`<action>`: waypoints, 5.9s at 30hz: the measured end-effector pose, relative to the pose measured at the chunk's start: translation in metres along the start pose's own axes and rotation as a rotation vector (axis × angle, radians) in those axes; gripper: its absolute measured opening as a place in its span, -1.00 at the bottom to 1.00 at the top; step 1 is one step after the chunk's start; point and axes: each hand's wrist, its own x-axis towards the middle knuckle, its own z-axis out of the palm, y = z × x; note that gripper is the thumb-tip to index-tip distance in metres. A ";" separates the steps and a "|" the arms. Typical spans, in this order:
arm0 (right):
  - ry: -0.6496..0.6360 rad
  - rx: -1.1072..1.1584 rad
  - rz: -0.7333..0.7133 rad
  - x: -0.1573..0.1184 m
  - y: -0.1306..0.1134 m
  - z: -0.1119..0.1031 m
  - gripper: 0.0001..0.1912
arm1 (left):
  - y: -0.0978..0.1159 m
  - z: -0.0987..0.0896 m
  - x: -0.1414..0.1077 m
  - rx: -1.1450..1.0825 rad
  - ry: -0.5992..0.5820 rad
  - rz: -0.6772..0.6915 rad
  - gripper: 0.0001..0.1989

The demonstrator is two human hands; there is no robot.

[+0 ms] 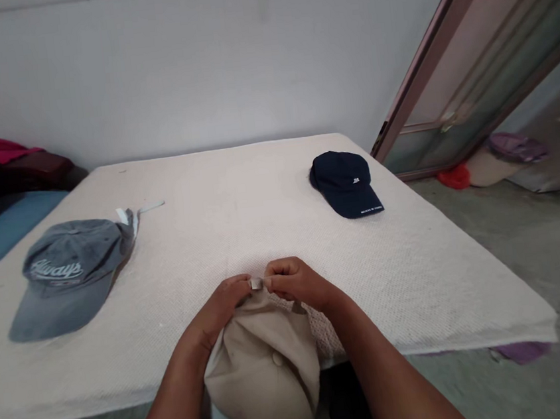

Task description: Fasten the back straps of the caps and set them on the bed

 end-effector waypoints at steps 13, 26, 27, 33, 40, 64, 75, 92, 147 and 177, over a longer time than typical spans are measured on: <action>0.077 0.110 0.003 0.004 0.004 0.005 -0.81 | -0.012 0.000 -0.003 -0.241 0.151 0.047 -0.74; -0.024 0.266 0.050 0.003 0.004 -0.001 -0.80 | -0.014 -0.002 -0.001 -0.351 0.140 0.050 -0.80; -0.022 0.249 0.052 0.003 0.004 -0.002 -0.80 | -0.015 -0.002 -0.002 -0.334 0.142 0.044 -0.81; 0.004 0.144 0.052 0.004 0.006 -0.006 -0.79 | -0.017 -0.004 -0.002 -0.292 0.097 0.047 -0.83; 0.007 0.176 0.073 0.002 0.003 -0.003 -0.82 | -0.024 -0.005 0.005 -0.298 0.058 0.004 -0.82; -0.058 0.263 0.116 -0.004 0.005 -0.003 -0.78 | -0.018 0.000 -0.002 -0.280 0.014 -0.067 -0.77; -0.050 0.317 0.143 -0.007 0.004 -0.006 -0.82 | -0.017 -0.004 -0.003 -0.289 0.036 -0.071 -0.74; -0.061 0.319 0.092 -0.004 0.005 -0.001 -0.78 | -0.013 -0.002 -0.005 -0.174 0.115 -0.034 -0.77; 0.003 0.286 0.126 -0.003 0.000 -0.003 -0.91 | -0.022 -0.003 -0.003 -0.224 0.034 -0.099 -0.91; -0.100 0.304 0.224 -0.004 0.001 0.000 -0.66 | -0.018 0.001 -0.005 -0.197 0.109 -0.089 -0.85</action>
